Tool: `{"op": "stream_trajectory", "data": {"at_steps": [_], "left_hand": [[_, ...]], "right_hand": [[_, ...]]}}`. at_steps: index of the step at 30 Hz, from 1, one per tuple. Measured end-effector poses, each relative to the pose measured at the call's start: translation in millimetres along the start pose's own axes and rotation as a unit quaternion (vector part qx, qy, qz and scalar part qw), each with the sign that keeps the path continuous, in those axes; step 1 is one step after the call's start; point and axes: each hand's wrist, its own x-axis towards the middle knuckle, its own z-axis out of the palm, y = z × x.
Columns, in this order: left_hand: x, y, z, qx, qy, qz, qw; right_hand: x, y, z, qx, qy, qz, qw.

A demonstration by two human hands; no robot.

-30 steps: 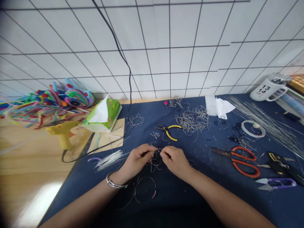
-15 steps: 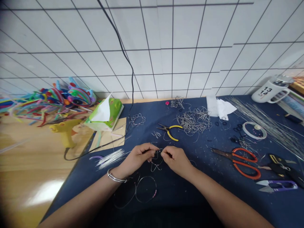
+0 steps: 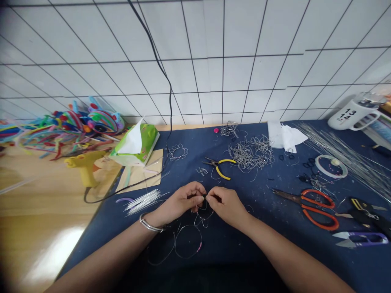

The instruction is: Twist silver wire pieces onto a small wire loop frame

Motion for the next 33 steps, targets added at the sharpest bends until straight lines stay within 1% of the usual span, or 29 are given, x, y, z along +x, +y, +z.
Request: {"op": "stream_trajectory", "data": {"at_steps": [4,7,13,16,18,20,22,24,29,33], "left_hand": [[0.7,4.7,-2.4,-0.045,0.013,0.015,0.999],[2.8,7.1,-4.6,-0.065,0.017,0.033,0.997],[8.6,14.0,-7.4,-0.043,0.077,0.049,0.995],[12.7,16.5,-11.1,-0.036,0.086,0.055,0.994],[17.7,16.3,-13.5,-0.017,0.096,0.058,0.994],[24.8,15.2,-14.7,0.013,0.118,0.06,0.991],[32.9,14.4,-14.7,0.04,0.143,0.062,0.987],[40.1,14.4,-13.8,0.052,0.156,0.059,0.985],[47.1,14.0,-12.6,0.04,0.144,0.045,0.988],[46.8,8.6,-11.9,0.063,0.156,0.044,0.985]], "right_hand": [[4.1,0.7,-3.7,0.039,0.035,0.031,0.998],[10.3,-2.0,-10.4,0.038,0.067,0.033,0.996],[25.7,-10.7,-21.3,0.025,0.09,0.011,0.996],[33.8,-10.8,-22.0,0.034,0.099,0.006,0.994],[38.4,-8.1,-21.3,0.044,0.103,0.005,0.994],[42.0,-3.5,-20.6,0.062,0.105,0.008,0.993],[44.8,2.6,-20.1,0.09,0.104,0.019,0.99],[47.0,8.7,-20.0,0.122,0.102,0.034,0.987],[50.1,16.4,-21.4,0.155,0.087,0.058,0.982],[50.6,16.1,-21.9,0.148,0.073,0.063,0.984]]}}
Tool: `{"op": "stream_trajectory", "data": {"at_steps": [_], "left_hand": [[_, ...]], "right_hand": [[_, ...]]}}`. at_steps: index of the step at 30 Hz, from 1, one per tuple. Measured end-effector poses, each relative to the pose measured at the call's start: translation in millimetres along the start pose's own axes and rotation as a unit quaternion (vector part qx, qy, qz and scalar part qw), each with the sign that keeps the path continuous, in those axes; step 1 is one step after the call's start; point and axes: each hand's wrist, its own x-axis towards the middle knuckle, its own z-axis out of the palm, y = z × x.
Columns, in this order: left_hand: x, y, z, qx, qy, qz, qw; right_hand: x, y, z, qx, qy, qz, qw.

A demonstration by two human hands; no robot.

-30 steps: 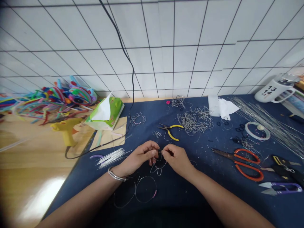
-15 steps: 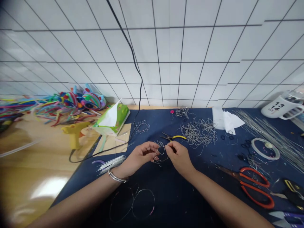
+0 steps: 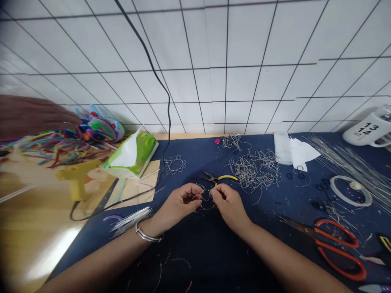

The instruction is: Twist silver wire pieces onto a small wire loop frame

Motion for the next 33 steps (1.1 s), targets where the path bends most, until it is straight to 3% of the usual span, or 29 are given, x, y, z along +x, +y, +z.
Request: {"op": "stream_trajectory", "data": {"at_steps": [9,17,25,29,33], "left_hand": [[-0.4,-7.1,5.8,0.088,0.053,0.03,0.994],[-2.2,-10.5,1.9,0.144,0.066,0.062,0.985],[-4.5,-9.7,-8.2,0.309,0.059,0.191,0.93],[-6.0,-7.6,-10.6,0.353,0.049,0.21,0.91],[-7.8,-3.4,-8.6,0.36,0.04,0.199,0.91]], "right_hand": [[-1.9,-1.4,2.5,-0.013,-0.017,-0.003,1.0],[-0.9,0.7,0.3,-0.01,-0.028,-0.011,1.0],[-1.4,2.0,1.3,-0.062,-0.014,-0.054,0.996],[-2.6,1.3,1.7,-0.097,-0.011,-0.082,0.992],[-4.6,3.2,3.1,-0.134,-0.012,-0.115,0.984]]}}
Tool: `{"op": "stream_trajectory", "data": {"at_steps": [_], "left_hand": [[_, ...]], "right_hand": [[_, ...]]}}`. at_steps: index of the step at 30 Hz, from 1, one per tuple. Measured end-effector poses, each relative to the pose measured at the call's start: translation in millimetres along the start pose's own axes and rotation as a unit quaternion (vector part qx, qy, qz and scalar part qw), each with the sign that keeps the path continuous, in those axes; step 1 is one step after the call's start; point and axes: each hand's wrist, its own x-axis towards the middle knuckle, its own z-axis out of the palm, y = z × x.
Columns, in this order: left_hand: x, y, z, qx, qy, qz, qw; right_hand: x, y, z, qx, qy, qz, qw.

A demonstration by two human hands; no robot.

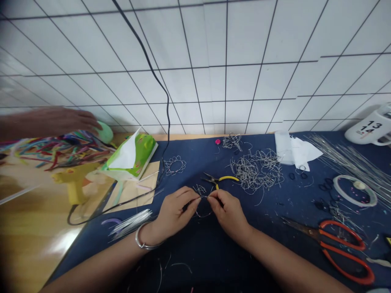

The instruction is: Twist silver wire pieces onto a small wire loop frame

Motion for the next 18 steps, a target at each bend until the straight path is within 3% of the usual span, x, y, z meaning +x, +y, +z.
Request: {"op": "stream_trajectory", "data": {"at_steps": [3,8,14,18], "left_hand": [[2.3,2.3,-0.9,-0.041,-0.002,-0.04,0.998],[6.5,0.1,-2.8,-0.169,-0.052,-0.105,0.979],[6.0,-0.2,-2.0,-0.153,-0.022,-0.084,0.984],[6.0,-2.0,-0.4,-0.162,-0.036,-0.104,0.981]], "right_hand": [[-1.3,2.1,1.6,-0.021,0.005,-0.021,1.0],[-2.0,1.2,1.2,-0.021,0.001,-0.021,1.0],[-2.4,-3.4,-1.7,0.003,-0.02,0.015,1.0],[-2.2,-3.0,-2.0,0.012,-0.012,0.023,1.0]]}}
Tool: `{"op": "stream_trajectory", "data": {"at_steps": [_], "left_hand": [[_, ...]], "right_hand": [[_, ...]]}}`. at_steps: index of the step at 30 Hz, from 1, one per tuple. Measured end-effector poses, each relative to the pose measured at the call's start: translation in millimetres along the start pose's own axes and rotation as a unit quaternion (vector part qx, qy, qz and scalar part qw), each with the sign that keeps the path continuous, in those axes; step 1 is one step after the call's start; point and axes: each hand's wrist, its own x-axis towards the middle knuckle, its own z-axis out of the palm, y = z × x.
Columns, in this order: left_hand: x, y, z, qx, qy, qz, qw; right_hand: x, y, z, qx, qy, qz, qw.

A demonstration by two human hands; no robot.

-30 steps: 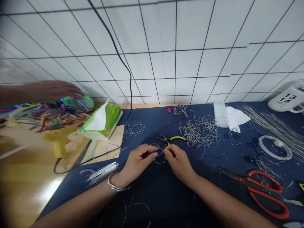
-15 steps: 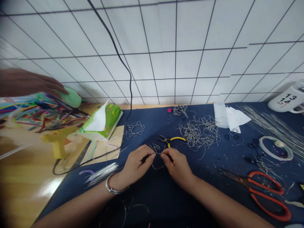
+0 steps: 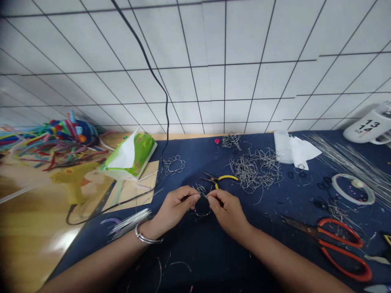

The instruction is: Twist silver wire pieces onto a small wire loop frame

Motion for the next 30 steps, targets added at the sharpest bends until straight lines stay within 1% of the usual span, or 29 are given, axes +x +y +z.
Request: {"op": "stream_trajectory", "data": {"at_steps": [2,9,14,17,19,23,25,30], "left_hand": [[0.3,-1.2,0.0,-0.003,-0.003,-0.006,1.0],[-0.3,0.9,-0.1,0.009,0.012,0.012,1.0],[-0.5,2.3,-0.5,-0.011,0.019,0.004,1.0],[0.0,0.7,-0.9,-0.048,0.011,-0.022,0.999],[0.8,-0.6,-1.1,-0.099,-0.009,-0.049,0.994],[2.9,-0.8,-2.0,-0.218,-0.053,-0.084,0.971],[3.4,0.6,-2.8,-0.24,-0.056,-0.085,0.965],[3.2,4.8,-4.4,-0.256,-0.061,-0.079,0.962]], "right_hand": [[0.2,0.5,0.3,0.009,-0.001,0.004,1.0],[0.4,0.3,0.8,0.018,-0.005,0.016,1.0],[0.3,-1.4,-1.1,0.021,-0.004,0.008,1.0],[0.0,-3.4,-2.1,0.038,-0.017,0.008,0.999],[-0.4,-4.9,-2.4,0.048,-0.021,0.014,0.999],[-2.0,-6.2,-2.4,0.047,0.002,0.011,0.999],[-2.6,-5.6,-1.6,0.033,0.013,-0.002,0.999],[-2.0,-1.3,2.3,-0.022,0.042,-0.059,0.997]]}}
